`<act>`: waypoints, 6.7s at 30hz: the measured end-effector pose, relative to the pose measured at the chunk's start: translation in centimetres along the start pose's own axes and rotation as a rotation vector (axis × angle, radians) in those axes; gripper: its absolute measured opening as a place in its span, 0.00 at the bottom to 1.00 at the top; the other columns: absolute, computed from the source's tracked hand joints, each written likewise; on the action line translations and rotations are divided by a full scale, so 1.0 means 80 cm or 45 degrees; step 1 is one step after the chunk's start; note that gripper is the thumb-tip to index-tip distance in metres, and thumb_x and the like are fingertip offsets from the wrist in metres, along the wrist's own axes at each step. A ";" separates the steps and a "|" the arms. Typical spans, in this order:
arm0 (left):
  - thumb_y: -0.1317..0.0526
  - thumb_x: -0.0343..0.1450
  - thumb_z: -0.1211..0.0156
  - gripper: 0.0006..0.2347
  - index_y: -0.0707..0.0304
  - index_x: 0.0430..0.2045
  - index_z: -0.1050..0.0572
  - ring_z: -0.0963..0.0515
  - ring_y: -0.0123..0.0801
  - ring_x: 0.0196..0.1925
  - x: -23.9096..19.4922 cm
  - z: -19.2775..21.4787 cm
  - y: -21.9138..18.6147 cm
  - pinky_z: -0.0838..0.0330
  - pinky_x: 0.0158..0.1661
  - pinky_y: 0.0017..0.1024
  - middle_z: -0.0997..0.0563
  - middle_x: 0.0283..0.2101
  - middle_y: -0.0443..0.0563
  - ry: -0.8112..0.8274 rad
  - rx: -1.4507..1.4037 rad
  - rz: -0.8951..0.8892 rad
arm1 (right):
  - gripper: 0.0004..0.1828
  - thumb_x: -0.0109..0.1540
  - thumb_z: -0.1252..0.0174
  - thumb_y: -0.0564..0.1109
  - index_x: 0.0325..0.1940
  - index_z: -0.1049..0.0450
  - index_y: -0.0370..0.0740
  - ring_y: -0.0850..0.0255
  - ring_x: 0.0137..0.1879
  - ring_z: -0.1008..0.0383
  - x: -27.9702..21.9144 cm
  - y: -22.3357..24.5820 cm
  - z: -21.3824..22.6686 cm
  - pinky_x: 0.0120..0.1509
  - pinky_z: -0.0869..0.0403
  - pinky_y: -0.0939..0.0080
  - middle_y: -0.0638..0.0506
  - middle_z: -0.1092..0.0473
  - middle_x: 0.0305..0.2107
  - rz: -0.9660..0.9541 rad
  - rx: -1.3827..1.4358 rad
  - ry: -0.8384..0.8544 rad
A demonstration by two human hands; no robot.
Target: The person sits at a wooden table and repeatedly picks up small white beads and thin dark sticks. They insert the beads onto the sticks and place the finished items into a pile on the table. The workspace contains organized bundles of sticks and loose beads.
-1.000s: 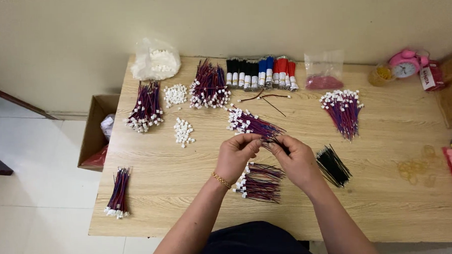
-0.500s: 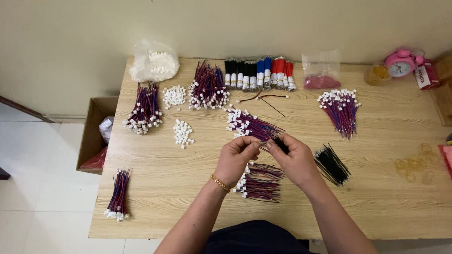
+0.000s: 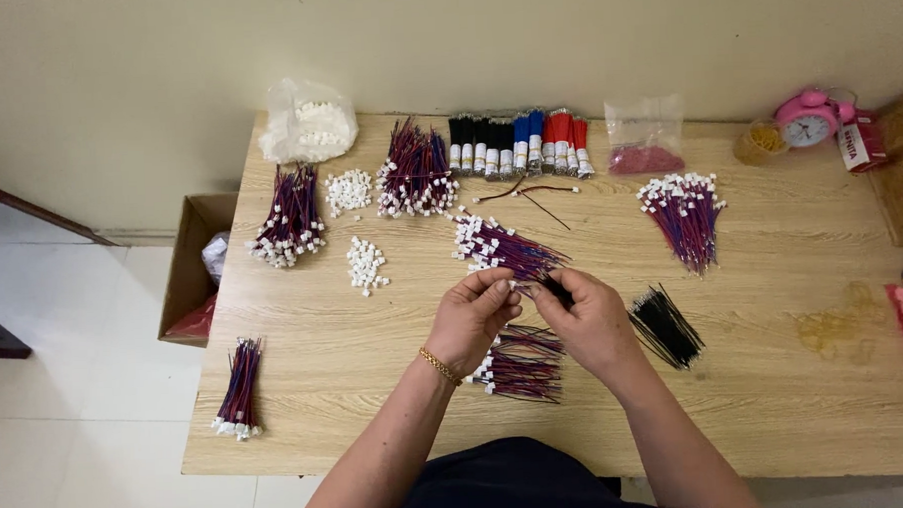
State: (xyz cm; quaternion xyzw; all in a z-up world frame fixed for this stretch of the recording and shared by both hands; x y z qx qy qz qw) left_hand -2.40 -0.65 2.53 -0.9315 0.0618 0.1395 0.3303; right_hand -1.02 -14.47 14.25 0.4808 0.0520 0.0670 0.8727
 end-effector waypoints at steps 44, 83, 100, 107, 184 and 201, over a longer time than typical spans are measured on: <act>0.64 0.68 0.37 0.04 0.60 0.33 0.20 0.19 0.28 0.27 0.013 0.104 0.062 0.22 0.32 0.25 0.20 0.25 0.47 -0.316 1.081 0.051 | 0.10 0.63 0.50 0.42 0.33 0.29 0.32 0.37 0.39 0.27 0.002 -0.139 -0.069 0.42 0.28 0.44 0.35 0.29 0.27 -0.010 -0.275 0.222; 0.70 0.64 0.34 0.11 0.63 0.38 0.20 0.21 0.25 0.30 -0.010 0.015 -0.030 0.22 0.35 0.22 0.20 0.28 0.50 -0.052 0.837 -0.221 | 0.07 0.60 0.40 0.41 0.39 0.23 0.36 0.64 0.38 0.29 0.009 -0.031 -0.026 0.48 0.27 0.61 0.48 0.24 0.28 -0.116 0.279 0.172; 0.71 0.70 0.43 0.06 0.70 0.39 0.24 0.20 0.28 0.36 -0.030 0.023 -0.025 0.19 0.39 0.26 0.20 0.34 0.54 0.075 0.497 -0.241 | 0.09 0.59 0.39 0.50 0.38 0.21 0.44 0.52 0.36 0.23 -0.016 0.037 -0.020 0.41 0.25 0.54 0.48 0.27 0.26 0.269 -0.408 0.045; 0.71 0.71 0.45 0.05 0.74 0.38 0.25 0.17 0.33 0.35 -0.035 0.021 -0.022 0.18 0.39 0.27 0.20 0.35 0.57 0.066 0.210 -0.137 | 0.09 0.58 0.39 0.51 0.37 0.21 0.46 0.54 0.36 0.23 -0.017 0.045 -0.018 0.40 0.26 0.56 0.50 0.27 0.24 0.248 -0.402 0.119; 0.73 0.70 0.47 0.08 0.77 0.41 0.24 0.18 0.32 0.37 -0.038 -0.003 -0.009 0.18 0.40 0.26 0.21 0.36 0.57 0.001 0.267 -0.081 | 0.09 0.59 0.40 0.47 0.37 0.23 0.40 0.47 0.36 0.25 -0.016 0.021 0.000 0.41 0.27 0.52 0.43 0.29 0.25 0.237 -0.196 0.076; 0.73 0.69 0.42 0.05 0.72 0.36 0.22 0.18 0.33 0.36 -0.029 0.038 0.031 0.19 0.40 0.31 0.19 0.35 0.57 -0.045 0.508 -0.106 | 0.15 0.61 0.44 0.53 0.35 0.25 0.38 0.42 0.38 0.25 -0.027 -0.003 -0.028 0.41 0.27 0.48 0.39 0.29 0.25 0.126 -0.402 0.132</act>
Point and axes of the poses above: each hand's wrist, its own x-axis towards the middle knuckle, its own z-axis out of the back of the hand, y = z × x, the point moved 5 cm from there along x, towards the middle knuckle
